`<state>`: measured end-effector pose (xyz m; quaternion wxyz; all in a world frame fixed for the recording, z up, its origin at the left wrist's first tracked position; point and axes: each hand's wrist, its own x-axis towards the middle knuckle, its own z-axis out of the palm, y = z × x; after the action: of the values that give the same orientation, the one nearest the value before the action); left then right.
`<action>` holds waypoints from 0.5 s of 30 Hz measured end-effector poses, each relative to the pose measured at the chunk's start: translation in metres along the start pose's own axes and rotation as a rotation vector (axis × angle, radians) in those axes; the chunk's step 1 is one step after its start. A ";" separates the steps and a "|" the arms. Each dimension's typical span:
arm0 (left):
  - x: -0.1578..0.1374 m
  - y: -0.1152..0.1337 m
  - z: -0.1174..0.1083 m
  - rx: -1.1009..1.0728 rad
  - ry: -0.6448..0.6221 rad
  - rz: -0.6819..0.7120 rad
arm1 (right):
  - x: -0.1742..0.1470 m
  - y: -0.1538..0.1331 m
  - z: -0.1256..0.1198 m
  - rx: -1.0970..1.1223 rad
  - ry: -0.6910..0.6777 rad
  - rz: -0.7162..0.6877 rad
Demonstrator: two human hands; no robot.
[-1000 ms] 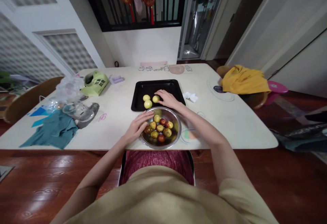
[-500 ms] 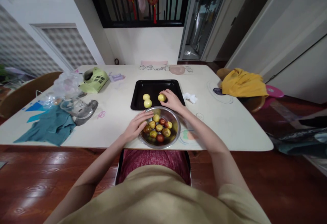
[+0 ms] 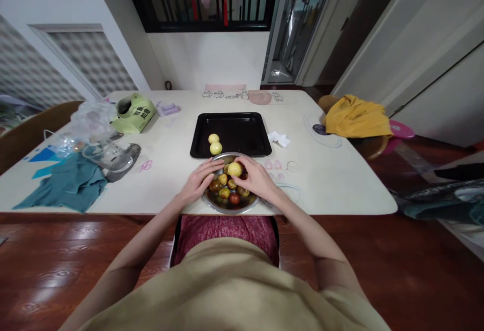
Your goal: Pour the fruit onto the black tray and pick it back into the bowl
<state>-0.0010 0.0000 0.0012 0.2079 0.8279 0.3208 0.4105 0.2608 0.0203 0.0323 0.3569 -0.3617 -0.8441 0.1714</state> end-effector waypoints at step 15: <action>0.001 0.000 -0.001 0.006 0.000 0.004 | -0.003 -0.003 0.003 -0.058 -0.104 -0.063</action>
<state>-0.0018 0.0007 0.0022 0.2046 0.8292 0.3205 0.4097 0.2582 0.0160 0.0306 0.3070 -0.3360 -0.8770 0.1540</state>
